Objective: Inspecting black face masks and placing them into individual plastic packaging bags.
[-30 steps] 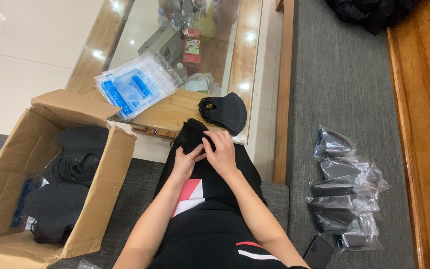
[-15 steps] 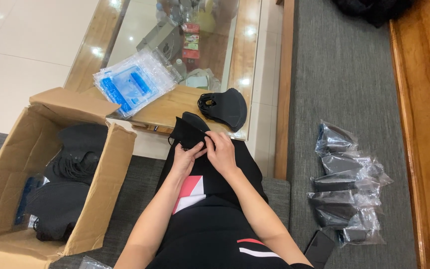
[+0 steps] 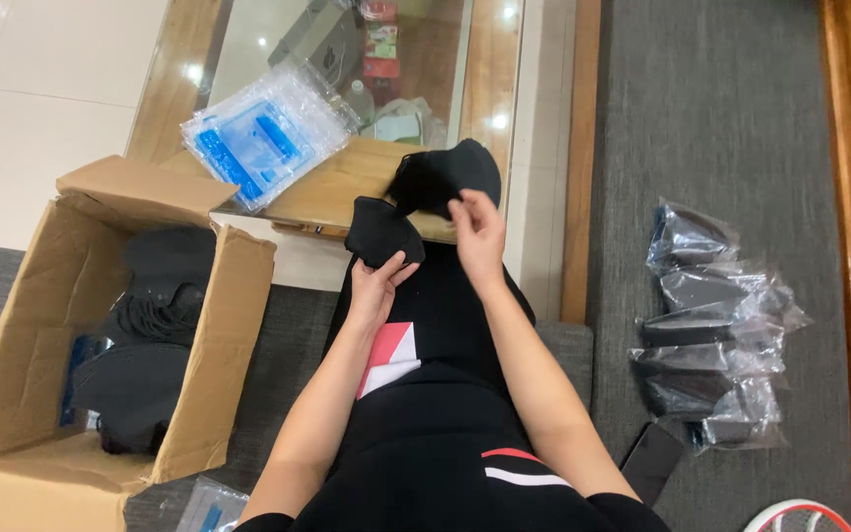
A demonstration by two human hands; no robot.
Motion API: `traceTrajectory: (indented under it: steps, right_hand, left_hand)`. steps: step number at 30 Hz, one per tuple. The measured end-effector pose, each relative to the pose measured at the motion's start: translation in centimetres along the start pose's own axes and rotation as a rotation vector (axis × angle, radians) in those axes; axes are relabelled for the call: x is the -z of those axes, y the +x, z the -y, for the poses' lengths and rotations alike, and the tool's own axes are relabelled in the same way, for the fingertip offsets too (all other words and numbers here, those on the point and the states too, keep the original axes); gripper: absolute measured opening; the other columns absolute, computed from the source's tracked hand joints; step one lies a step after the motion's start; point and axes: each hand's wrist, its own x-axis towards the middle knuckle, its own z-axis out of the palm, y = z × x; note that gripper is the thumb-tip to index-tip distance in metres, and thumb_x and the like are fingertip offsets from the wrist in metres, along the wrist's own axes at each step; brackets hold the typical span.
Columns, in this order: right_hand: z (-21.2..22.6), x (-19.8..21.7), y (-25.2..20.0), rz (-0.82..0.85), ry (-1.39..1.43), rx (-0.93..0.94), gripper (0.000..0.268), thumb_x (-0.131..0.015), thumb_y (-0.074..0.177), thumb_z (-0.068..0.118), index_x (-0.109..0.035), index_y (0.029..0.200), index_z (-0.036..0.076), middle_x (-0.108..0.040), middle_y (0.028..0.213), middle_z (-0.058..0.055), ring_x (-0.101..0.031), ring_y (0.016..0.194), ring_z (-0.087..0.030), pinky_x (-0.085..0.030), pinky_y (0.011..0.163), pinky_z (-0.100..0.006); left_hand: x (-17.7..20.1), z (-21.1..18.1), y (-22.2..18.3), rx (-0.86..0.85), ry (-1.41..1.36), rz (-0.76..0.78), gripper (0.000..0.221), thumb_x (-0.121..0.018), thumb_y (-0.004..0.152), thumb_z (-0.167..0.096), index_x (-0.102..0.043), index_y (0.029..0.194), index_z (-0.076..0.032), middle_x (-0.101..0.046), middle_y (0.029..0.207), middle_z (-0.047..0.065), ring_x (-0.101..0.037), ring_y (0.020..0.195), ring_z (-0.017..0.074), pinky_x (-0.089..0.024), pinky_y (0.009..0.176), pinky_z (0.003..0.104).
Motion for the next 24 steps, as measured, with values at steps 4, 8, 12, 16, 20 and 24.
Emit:
traceTrajectory:
  steps: [4,8,12,16,20,24]
  right_hand:
    - [-0.4,0.6,1.5,-0.080,0.125,-0.262,0.013,-0.065,0.099,0.009,-0.067,0.110,0.002,-0.069,0.067,-0.010,-0.053,0.042,-0.010,-0.045,0.041,-0.021]
    - [0.5,1.0,2.0,-0.125,0.137,-0.387,0.023,-0.062,0.100,0.009,-0.063,0.118,-0.006,-0.073,0.076,-0.015,-0.059,0.045,-0.010,-0.041,0.034,-0.020]
    - [0.5,1.2,2.2,-0.124,0.100,-0.434,0.018,-0.060,0.100,0.010,-0.065,0.114,0.000,-0.075,0.074,-0.014,-0.058,0.044,-0.008,-0.037,0.033,-0.019]
    - [-0.4,1.6,1.9,-0.121,0.030,-0.387,0.025,-0.061,0.098,0.008,-0.062,0.122,-0.001,-0.074,0.072,-0.011,-0.059,0.044,-0.009,-0.043,0.037,-0.020]
    - [1.5,1.6,1.2,-0.101,-0.187,-0.298,0.032,-0.060,0.099,0.010,-0.055,0.130,0.005,-0.068,0.065,-0.005,-0.059,0.052,-0.012,-0.046,0.052,-0.026]
    - [0.6,2.0,0.9,-0.045,-0.426,-0.208,0.036,-0.059,0.100,0.014,-0.050,0.135,0.013,-0.063,0.063,-0.002,-0.062,0.064,-0.021,-0.048,0.069,-0.039]
  left_hand:
    - [-1.5,-1.4,-1.4,-0.002,-0.033,-0.015,0.067,-0.079,0.085,0.009,-0.051,0.145,-0.001,-0.067,0.132,0.020,-0.074,0.096,0.0399,-0.067,0.086,0.053]
    - [-1.6,-1.4,-1.3,-0.015,-0.023,-0.022,0.064,-0.079,0.085,0.009,-0.054,0.143,-0.002,-0.068,0.130,0.018,-0.074,0.096,0.0396,-0.067,0.086,0.053]
    - [-2.0,-1.7,-1.6,-0.013,-0.026,-0.023,0.063,-0.079,0.084,0.010,-0.055,0.141,-0.003,-0.070,0.127,0.016,-0.075,0.093,0.0372,-0.069,0.084,0.051]
    - [-2.4,-1.9,-1.9,-0.022,-0.030,-0.024,0.061,-0.078,0.084,0.011,-0.056,0.140,-0.004,-0.070,0.126,0.015,-0.075,0.093,0.0392,-0.069,0.082,0.052]
    - [-2.5,-2.0,-2.2,-0.026,-0.024,-0.014,0.060,-0.078,0.084,0.011,-0.057,0.139,-0.005,-0.071,0.126,0.016,-0.075,0.093,0.0387,-0.069,0.083,0.051]
    - [-1.7,-1.2,-1.7,-0.022,-0.005,-0.002,0.062,-0.079,0.084,0.010,-0.057,0.140,-0.003,-0.070,0.128,0.018,-0.074,0.095,0.0403,-0.069,0.082,0.053]
